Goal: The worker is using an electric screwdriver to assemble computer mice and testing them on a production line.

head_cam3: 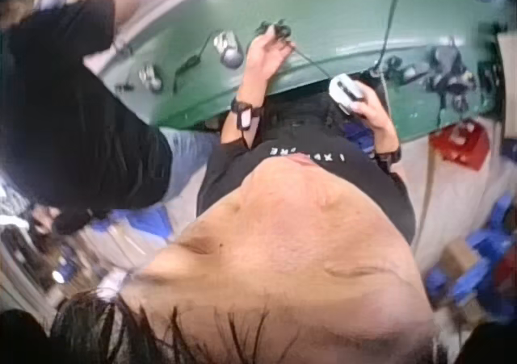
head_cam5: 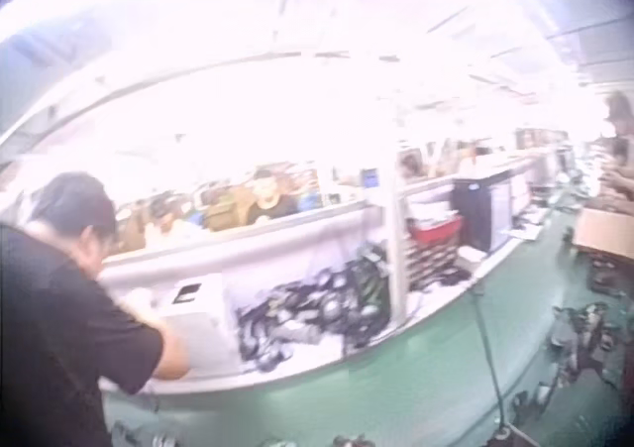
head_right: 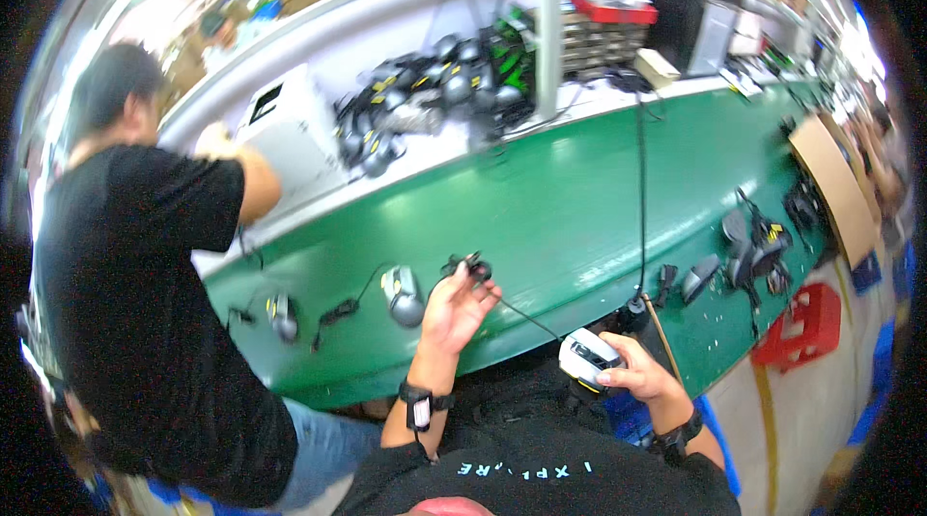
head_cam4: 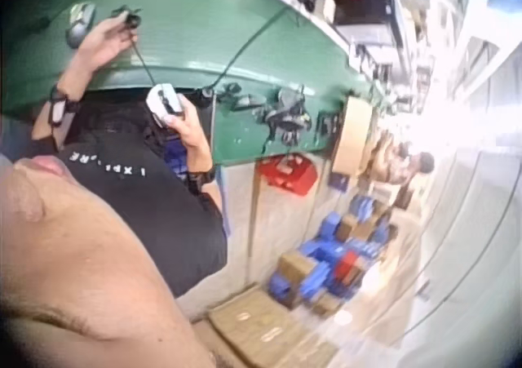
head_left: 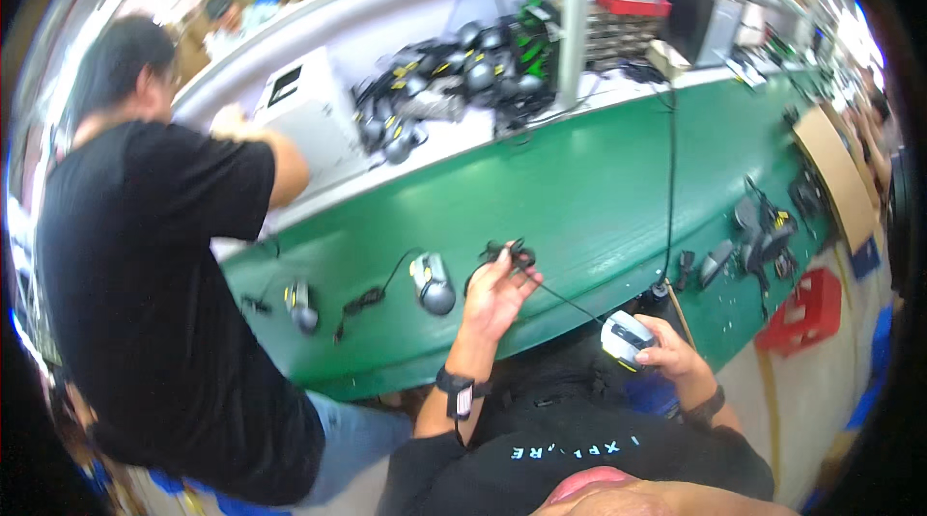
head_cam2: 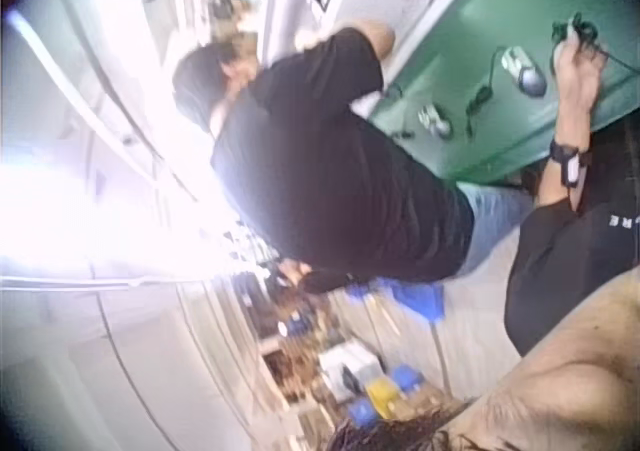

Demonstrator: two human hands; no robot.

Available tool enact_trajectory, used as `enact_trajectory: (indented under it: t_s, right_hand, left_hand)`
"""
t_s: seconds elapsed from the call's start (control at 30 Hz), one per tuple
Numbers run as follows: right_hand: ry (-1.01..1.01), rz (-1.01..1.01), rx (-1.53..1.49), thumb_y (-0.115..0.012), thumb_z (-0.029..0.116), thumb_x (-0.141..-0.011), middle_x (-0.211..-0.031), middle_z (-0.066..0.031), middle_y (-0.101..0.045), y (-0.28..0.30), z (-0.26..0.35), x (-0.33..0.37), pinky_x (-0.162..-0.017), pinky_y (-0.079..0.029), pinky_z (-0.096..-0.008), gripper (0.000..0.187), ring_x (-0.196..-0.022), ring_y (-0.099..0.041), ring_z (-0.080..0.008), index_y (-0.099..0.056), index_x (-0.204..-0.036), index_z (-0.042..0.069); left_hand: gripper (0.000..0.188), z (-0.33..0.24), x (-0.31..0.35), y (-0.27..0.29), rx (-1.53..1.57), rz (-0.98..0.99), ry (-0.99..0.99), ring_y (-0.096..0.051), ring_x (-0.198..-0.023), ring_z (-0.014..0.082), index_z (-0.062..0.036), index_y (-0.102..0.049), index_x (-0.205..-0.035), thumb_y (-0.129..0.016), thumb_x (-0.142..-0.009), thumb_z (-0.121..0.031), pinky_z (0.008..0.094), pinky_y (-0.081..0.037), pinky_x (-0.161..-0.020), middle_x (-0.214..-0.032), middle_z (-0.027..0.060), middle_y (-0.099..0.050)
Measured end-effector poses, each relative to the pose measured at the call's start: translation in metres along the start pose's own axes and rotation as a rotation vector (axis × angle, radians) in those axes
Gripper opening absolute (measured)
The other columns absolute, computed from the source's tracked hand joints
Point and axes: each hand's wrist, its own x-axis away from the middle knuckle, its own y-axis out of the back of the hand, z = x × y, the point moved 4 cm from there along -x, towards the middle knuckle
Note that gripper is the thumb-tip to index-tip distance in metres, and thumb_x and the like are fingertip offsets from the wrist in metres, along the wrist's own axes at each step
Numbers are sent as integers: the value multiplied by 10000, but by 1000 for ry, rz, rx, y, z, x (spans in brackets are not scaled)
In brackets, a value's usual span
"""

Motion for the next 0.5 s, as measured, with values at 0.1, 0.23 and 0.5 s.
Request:
enact_trajectory:
  t_s: [0.1, 0.23, 0.5]
  right_hand:
    - [85, -46, -130, -804, 284, -664, -1018, -47, -655, 10, 14, 20, -841, -463, -253, 604, -959, -596, -123, -601, -1143, -23]
    - [201, -131, -485, -772, 252, -687, -1059, -189, -656, -1, 35, 30, -726, -624, -426, 735, -934, -701, -324, -475, -1281, -62]
    - [430, -72, -446, -798, 299, -726, -1005, -219, -667, -13, 106, -14, -578, -640, -404, 728, -837, -727, -339, -468, -1278, -44]
  left_hand:
    - [221, -3, 9, -37, -215, 3, -94, -654, -960, 238, -53, -557, -1193, -567, -1009, -174, 409, -565, -859, -1084, 117, -658]
    - [300, 24, 14, -51, -568, 82, -124, -688, -910, 240, -12, -523, -1204, -651, -933, -16, 377, -597, -799, -1101, 117, -624]
    - [534, 61, 28, 2, -683, 206, 65, -680, -1009, 309, -30, -338, -1436, -602, -980, -117, 409, -554, -872, -1212, 192, -597]
